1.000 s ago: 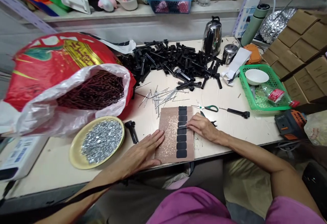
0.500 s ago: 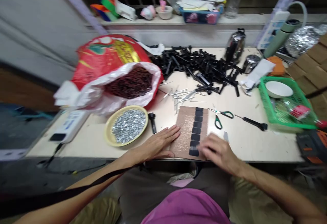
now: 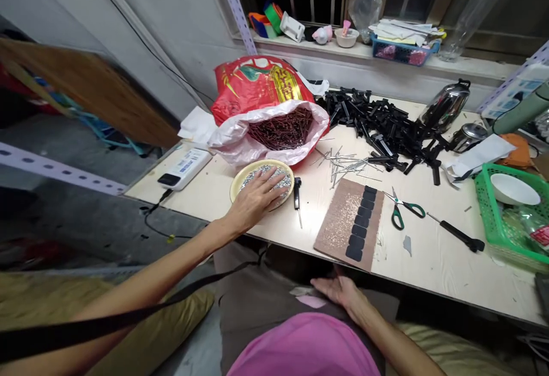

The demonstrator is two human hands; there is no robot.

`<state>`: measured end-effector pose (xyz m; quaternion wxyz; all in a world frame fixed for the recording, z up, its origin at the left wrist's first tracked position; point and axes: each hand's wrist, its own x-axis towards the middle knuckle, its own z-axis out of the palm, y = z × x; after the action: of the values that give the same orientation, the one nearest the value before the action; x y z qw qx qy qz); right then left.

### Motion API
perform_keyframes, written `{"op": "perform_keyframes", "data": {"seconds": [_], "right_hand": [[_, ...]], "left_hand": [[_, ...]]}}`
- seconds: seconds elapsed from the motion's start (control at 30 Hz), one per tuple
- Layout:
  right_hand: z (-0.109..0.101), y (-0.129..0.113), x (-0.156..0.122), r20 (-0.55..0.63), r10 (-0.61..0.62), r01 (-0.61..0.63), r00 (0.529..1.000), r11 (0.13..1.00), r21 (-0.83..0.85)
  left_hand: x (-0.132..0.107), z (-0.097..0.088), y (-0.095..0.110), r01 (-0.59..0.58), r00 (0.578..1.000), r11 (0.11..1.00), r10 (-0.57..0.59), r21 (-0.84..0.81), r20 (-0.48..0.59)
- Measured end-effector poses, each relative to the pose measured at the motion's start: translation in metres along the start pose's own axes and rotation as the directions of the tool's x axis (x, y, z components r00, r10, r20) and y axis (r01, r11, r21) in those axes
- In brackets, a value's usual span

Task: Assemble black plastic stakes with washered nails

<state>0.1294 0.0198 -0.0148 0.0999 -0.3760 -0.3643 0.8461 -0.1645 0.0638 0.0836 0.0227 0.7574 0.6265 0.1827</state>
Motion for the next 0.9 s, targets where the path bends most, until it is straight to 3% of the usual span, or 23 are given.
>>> {"op": "perform_keyframes", "data": {"seconds": [0.07, 0.1, 0.13, 0.2, 0.23, 0.3, 0.33, 0.4, 0.47, 0.6, 0.8, 0.9], "right_hand": [[0.015, -0.006, -0.019, 0.057, -0.073, 0.083, 0.996, 0.975, -0.204], [0.021, -0.012, -0.028, 0.121, -0.142, 0.176, 0.982, 0.919, -0.352], [0.026, -0.023, -0.034, 0.229, -0.233, 0.322, 0.945, 0.790, -0.522], [0.029, -0.055, -0.033, 0.340, -0.332, 0.475, 0.880, 0.604, -0.640], [0.029, -0.076, -0.025, 0.442, -0.412, 0.582, 0.797, 0.327, -0.744], [0.026, -0.121, 0.005, 0.601, -0.468, 0.556, 0.648, -0.248, -0.793], [0.024, -0.141, 0.024, 0.671, -0.411, 0.505, 0.617, -0.447, -0.738], [0.019, -0.173, 0.060, 0.782, -0.254, 0.461, 0.569, -0.689, -0.559], [0.015, -0.190, 0.089, 0.847, -0.094, 0.484, 0.523, -0.786, -0.386], [0.009, -0.194, 0.115, 0.903, 0.085, 0.512, 0.422, -0.844, -0.159], [0.006, -0.193, 0.131, 0.943, 0.137, 0.566, 0.303, -0.822, -0.062], [0.005, -0.196, 0.136, 0.962, 0.132, 0.567, 0.240, -0.823, -0.029]], "left_hand": [[-0.011, -0.005, -0.009, 0.033, 0.999, 0.999, -0.032, 0.017, -0.037], [-0.016, -0.007, -0.014, 0.048, 0.997, 0.998, -0.046, 0.030, -0.061], [-0.019, -0.008, -0.019, 0.061, 0.995, 0.997, -0.057, 0.043, -0.087], [-0.022, -0.009, -0.029, 0.078, 0.990, 0.995, -0.069, 0.069, -0.125], [-0.022, -0.008, -0.033, 0.083, 0.988, 0.993, -0.071, 0.080, -0.133], [-0.019, -0.004, -0.040, 0.091, 0.990, 0.991, -0.079, 0.099, -0.118], [-0.016, -0.002, -0.042, 0.094, 0.992, 0.989, -0.083, 0.111, -0.100], [-0.011, 0.004, -0.046, 0.094, 0.995, 0.984, -0.086, 0.152, -0.053], [-0.007, 0.009, -0.049, 0.103, 0.994, 0.971, -0.105, 0.218, -0.001], [0.001, 0.014, -0.055, 0.136, 0.980, 0.942, -0.173, 0.309, 0.097], [0.008, 0.013, -0.061, 0.116, 0.976, 0.920, -0.174, 0.374, 0.127], [0.008, 0.014, -0.062, 0.059, 0.986, 0.912, -0.116, 0.405, 0.117]]}}
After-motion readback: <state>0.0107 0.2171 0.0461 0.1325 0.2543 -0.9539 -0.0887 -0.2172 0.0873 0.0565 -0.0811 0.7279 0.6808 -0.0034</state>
